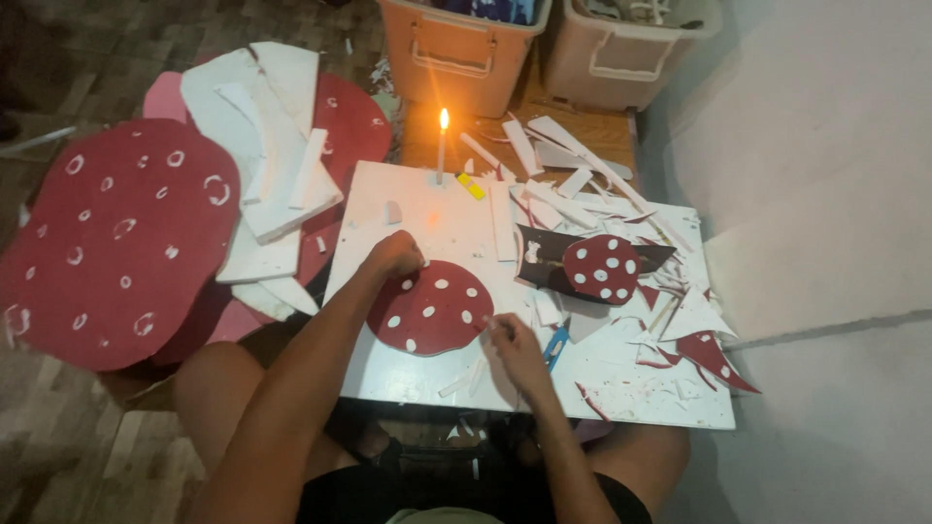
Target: Crafting foam mushrooms by cutting foam sheets with a utility knife and using a candle flame to shape or bond the pieces.
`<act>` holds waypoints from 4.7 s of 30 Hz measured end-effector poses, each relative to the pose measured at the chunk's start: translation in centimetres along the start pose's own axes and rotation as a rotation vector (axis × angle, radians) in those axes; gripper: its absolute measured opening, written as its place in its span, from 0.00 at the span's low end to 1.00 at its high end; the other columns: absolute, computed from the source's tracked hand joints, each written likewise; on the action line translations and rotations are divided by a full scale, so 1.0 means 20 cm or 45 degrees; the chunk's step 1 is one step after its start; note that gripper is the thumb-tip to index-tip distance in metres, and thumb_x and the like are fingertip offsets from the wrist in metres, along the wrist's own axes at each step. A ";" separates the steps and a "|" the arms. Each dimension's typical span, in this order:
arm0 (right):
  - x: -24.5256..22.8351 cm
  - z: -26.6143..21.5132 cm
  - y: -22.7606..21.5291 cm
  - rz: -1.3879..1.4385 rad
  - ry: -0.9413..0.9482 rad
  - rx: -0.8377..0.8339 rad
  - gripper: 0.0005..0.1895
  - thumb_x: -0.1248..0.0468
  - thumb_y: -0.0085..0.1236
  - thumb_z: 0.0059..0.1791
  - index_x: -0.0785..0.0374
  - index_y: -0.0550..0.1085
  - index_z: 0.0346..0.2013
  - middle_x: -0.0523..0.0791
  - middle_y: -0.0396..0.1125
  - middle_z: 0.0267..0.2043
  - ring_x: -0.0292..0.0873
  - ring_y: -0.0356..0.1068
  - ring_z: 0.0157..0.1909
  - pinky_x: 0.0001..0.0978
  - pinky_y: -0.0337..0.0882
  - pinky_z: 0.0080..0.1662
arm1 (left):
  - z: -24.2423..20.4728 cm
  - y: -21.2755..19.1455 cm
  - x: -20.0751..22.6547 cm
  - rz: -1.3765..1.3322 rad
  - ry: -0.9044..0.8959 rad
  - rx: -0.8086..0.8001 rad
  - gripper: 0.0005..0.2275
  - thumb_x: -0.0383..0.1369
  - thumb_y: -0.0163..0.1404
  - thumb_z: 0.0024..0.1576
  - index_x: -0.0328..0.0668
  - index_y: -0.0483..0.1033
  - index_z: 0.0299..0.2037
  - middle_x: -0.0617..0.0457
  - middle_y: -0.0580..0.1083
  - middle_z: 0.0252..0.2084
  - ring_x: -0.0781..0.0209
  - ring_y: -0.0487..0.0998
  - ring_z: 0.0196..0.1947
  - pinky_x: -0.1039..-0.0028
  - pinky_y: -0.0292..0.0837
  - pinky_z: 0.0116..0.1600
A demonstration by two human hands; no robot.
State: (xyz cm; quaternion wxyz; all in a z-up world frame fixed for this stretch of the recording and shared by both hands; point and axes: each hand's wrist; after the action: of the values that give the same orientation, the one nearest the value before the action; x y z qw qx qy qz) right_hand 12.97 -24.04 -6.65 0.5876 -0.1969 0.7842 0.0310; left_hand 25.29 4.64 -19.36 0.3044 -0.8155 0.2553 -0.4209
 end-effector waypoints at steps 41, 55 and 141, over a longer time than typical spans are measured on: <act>0.04 0.01 0.13 -0.141 0.041 -0.192 0.18 0.55 0.50 0.55 0.69 0.74 0.47 0.52 0.69 0.35 0.47 0.67 0.39 0.39 0.68 0.41 | -0.62 -0.24 0.25 0.029 0.135 0.162 0.07 0.28 0.56 0.55 0.37 0.82 0.42 0.43 0.80 0.39 0.45 0.82 0.45 0.56 0.73 0.52; 0.08 0.03 0.12 -0.142 0.054 -0.188 0.17 0.55 0.49 0.55 0.67 0.74 0.47 0.49 0.67 0.34 0.43 0.65 0.35 0.35 0.65 0.38 | -0.64 -0.21 0.24 0.172 0.276 0.247 0.05 0.27 0.55 0.56 0.39 0.83 0.39 0.45 0.81 0.35 0.48 0.83 0.40 0.58 0.76 0.49; -0.80 -0.10 -0.05 -0.590 -0.489 -0.266 0.15 0.56 0.55 0.51 0.64 0.81 0.33 0.51 0.74 0.25 0.47 0.76 0.32 0.39 0.74 0.37 | -1.23 -0.35 0.19 0.231 1.550 1.309 0.05 0.31 0.58 0.53 0.50 0.79 0.38 0.57 0.78 0.39 0.57 0.78 0.46 0.53 0.69 0.58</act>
State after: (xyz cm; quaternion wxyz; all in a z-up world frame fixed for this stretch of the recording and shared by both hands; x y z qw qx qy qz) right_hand 15.29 -21.17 9.03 0.6928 -0.4202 0.5859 0.0133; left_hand 7.71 -0.08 -1.05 0.4822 -0.1764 0.2161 -0.8304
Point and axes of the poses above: each hand's wrist, its own z-axis towards the middle knuckle, its own y-axis out of the palm, x = y × z
